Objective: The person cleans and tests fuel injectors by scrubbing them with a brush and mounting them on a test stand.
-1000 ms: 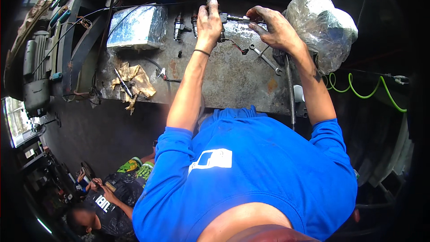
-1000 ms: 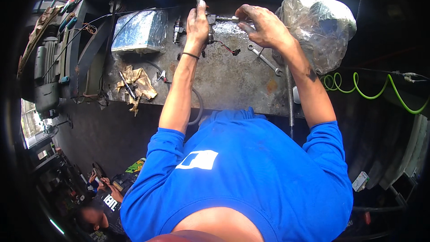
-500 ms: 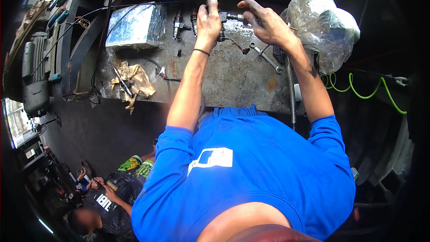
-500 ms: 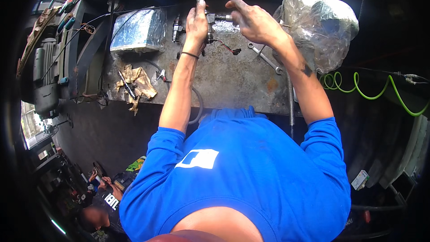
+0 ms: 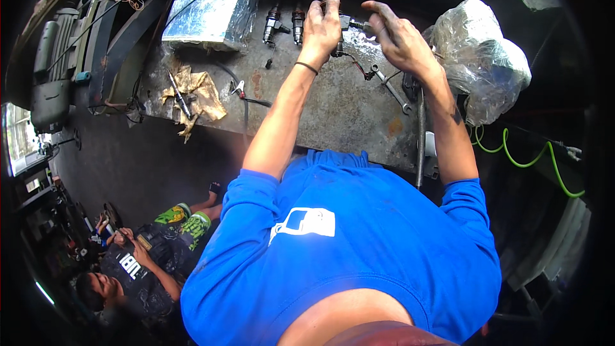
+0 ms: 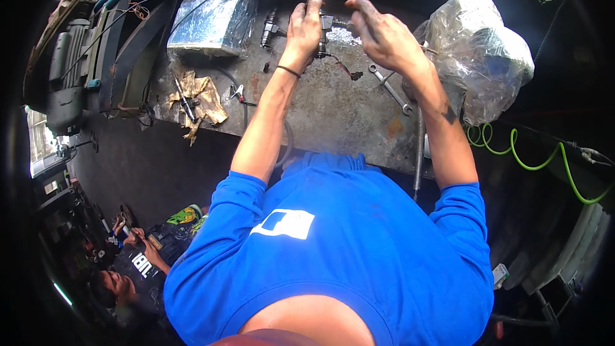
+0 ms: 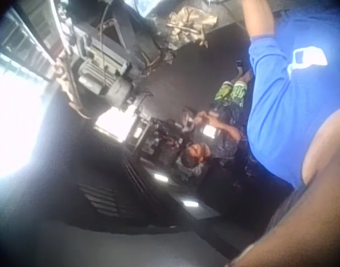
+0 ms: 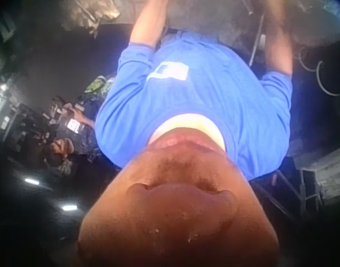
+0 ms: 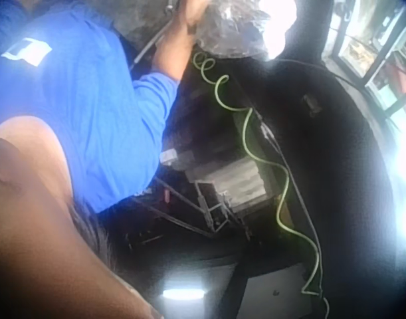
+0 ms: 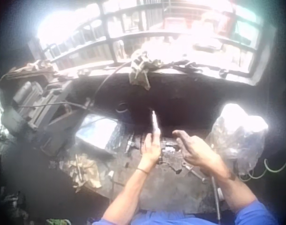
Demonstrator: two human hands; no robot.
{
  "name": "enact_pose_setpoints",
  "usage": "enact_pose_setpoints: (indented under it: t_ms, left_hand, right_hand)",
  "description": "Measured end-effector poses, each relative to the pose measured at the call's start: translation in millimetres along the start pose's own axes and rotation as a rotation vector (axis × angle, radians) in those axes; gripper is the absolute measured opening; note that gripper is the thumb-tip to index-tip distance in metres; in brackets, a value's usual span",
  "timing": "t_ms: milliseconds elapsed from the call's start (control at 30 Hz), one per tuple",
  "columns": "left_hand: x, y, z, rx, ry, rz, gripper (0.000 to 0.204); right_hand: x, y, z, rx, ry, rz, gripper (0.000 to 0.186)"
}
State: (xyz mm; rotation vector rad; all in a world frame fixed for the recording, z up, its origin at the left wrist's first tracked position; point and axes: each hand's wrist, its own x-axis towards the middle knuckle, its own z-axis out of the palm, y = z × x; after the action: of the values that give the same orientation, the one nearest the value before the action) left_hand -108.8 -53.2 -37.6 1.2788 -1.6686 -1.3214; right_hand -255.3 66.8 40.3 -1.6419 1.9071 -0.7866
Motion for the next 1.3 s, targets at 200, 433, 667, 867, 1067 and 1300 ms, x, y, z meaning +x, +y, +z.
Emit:
enact_pose_setpoints:
  t_ms: [200, 433, 667, 867, 1067, 1300]
  left_hand:
    - [-4.3, 9.6, -2.9, -0.008, -0.014, -0.017, 0.064]
    - [-1.1, 5.8, 0.2, 0.011, -0.024, -0.063, 0.069]
    - [2.1, 1.9, -1.6, 0.027, -0.057, -0.054, 0.080]
    - [4.5, -2.7, 0.8, 0.024, -0.037, -0.062, 0.078]
    - [2.0, 2.7, -3.0, 0.034, -0.062, -0.069, 0.076]
    - [2.7, 3.3, 2.9, -0.012, 0.027, -0.030, 0.048]
  right_hand:
    - [1.4, 1.3, -1.8, -0.068, 0.085, -0.104, 0.039]
    - [3.8, 16.0, 5.7, -0.052, 0.206, -0.322, 0.030]
    - [6.8, 12.2, 1.9, -0.006, 0.048, -0.127, 0.034]
    - [11.7, 12.5, 2.3, -0.018, 0.122, -0.138, 0.033]
    - [4.5, 4.3, -2.1, -0.145, 0.044, -0.137, 0.032]
    - [18.8, 19.4, 1.0, -0.224, 0.037, -0.057, 0.036]
